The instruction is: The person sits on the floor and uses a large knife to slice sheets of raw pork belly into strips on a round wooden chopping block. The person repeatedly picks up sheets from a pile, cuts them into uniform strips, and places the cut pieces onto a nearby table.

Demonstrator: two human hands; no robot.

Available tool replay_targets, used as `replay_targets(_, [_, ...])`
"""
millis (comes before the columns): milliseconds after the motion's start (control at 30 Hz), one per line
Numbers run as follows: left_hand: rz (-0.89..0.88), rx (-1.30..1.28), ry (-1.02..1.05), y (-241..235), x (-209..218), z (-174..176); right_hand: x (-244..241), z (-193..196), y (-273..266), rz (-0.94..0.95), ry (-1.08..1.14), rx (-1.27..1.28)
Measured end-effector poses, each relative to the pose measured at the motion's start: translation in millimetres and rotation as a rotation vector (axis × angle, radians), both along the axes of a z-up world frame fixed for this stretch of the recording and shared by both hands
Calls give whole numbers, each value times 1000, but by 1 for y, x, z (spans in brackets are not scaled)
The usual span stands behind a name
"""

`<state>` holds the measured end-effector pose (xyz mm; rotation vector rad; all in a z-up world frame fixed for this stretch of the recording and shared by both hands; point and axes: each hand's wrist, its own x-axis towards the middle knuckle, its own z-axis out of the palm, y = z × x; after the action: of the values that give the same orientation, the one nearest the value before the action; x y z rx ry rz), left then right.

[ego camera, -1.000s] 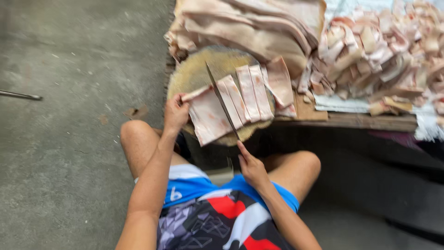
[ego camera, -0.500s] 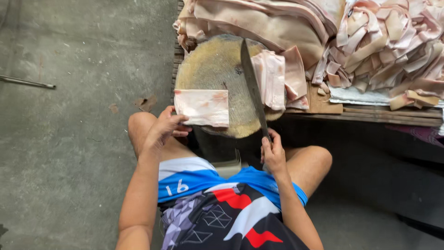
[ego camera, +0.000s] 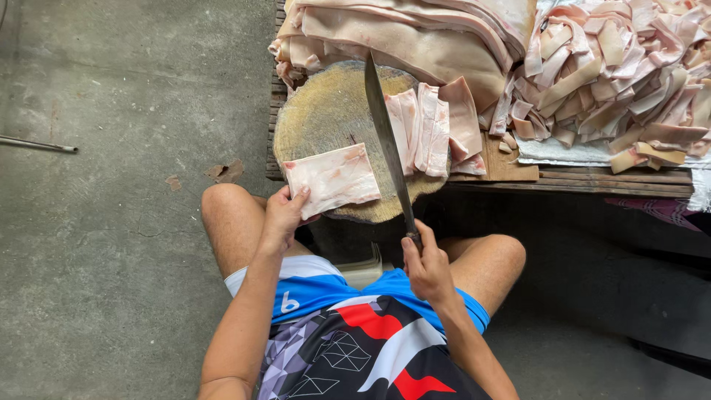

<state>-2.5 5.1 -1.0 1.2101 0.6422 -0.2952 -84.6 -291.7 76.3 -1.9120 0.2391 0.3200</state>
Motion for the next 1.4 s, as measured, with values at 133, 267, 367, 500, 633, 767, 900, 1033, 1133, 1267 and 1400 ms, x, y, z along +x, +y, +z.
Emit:
replay_targets(133, [-10, 20, 11, 19, -9, 0, -12, 60, -9, 249, -613, 45])
replay_targets(267, [-45, 26, 34, 24, -16, 9, -25, 47, -5, 272, -972, -3])
replay_targets(367, [-60, 39, 29, 27, -20, 8, -28, -16, 21, 188, -772, -65])
replay_targets(500, [-45, 9, 13, 29, -18, -13, -16, -77, 40, 229, -584, -281])
replay_targets(633, [-104, 13, -34, 19, -16, -36, -2, -55, 9, 153, -424, -244])
replay_targets(767, [-97, 29, -124, -5, 10, -32, 24, 3, -6, 5, -231, -6])
replay_targets(900, [-142, 37, -39, -11, 11, -13, -10, 37, -18, 149, -681, 84])
replay_targets(1033, [-144, -7, -44, -1, 6, -8, -18, -26, 15, 155, -862, -89])
replay_targets(1133, [-123, 4, -41, 1, 1, -15, -1, -61, 34, 266, -525, -388])
replay_targets(1267, [-112, 43, -102, 1, 11, -21, 3, -27, 20, 193, -588, -129])
replay_targets(1400, [-110, 3, -61, -15, 1, -23, 4, 21, 0, 109, -282, 129])
